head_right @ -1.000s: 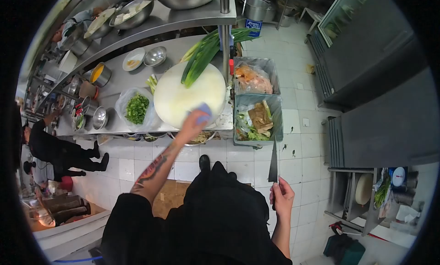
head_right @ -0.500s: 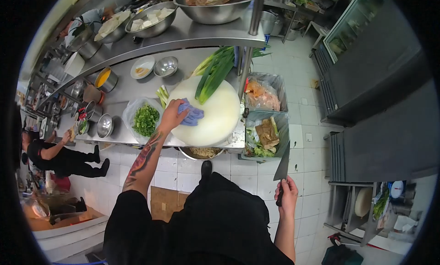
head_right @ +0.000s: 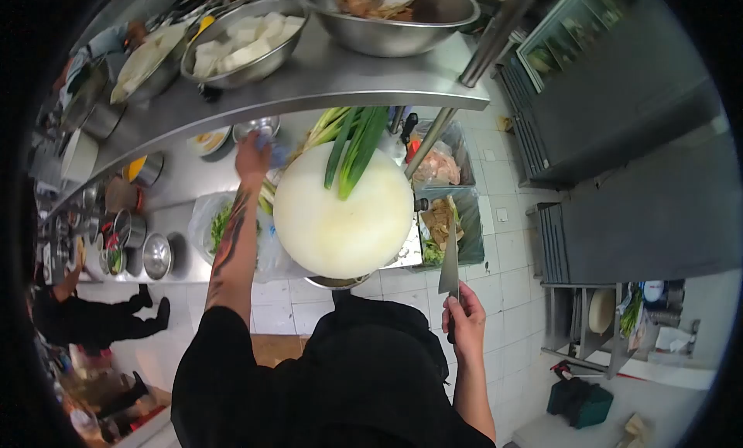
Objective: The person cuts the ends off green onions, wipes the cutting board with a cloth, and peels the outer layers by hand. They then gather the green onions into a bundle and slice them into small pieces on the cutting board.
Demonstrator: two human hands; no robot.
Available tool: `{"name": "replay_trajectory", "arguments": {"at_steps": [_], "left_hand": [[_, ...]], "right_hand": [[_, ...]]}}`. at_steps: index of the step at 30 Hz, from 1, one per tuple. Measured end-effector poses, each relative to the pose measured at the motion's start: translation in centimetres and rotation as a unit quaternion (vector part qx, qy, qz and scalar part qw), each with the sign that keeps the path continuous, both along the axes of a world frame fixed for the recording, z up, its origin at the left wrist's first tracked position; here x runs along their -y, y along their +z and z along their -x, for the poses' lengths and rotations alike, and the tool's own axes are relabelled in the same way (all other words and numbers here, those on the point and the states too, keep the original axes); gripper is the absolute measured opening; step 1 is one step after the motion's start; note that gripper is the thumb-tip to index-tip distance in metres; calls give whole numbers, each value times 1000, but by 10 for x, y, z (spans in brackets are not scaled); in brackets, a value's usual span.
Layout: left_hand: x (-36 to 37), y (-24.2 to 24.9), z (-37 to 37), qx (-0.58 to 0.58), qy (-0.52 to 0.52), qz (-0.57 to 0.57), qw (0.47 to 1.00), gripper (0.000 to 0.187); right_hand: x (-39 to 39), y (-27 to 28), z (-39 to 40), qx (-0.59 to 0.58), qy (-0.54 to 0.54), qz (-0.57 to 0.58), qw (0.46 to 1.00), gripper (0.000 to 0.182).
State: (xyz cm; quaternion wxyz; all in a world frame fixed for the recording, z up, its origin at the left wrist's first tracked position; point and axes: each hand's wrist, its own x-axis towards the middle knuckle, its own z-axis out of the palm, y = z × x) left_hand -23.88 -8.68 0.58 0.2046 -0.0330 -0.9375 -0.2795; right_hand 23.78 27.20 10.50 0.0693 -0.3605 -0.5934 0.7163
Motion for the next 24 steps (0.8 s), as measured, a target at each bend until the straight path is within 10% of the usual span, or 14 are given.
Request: {"name": "replay_trajectory", "arguments": {"at_steps": [2, 6, 10, 16, 21, 24], "left_hand": [[1, 15, -34, -92, -63, -91, 990, 35], [-9, -4, -139, 35, -274, 72, 959, 39], [-51, 14, -227, 136, -262, 49, 954, 35], [-180, 5, -293, 342, -319, -353, 811, 29], [-303, 83, -293, 259, -382, -403, 791, 30], [-355, 105, -283, 36, -519, -153, 840, 29]], "right_hand": [[6, 5, 5, -37, -16, 6, 999, 47], [0, 4, 7, -33, -33, 128, 991, 45], [-20, -5, 12, -40, -21, 167, 985, 41], [-67, -5, 37, -91, 38, 192, 976, 40], [-103, 5, 45, -112, 36, 189, 975, 32], [-117, 31, 40, -140, 32, 226, 963, 30]]}}
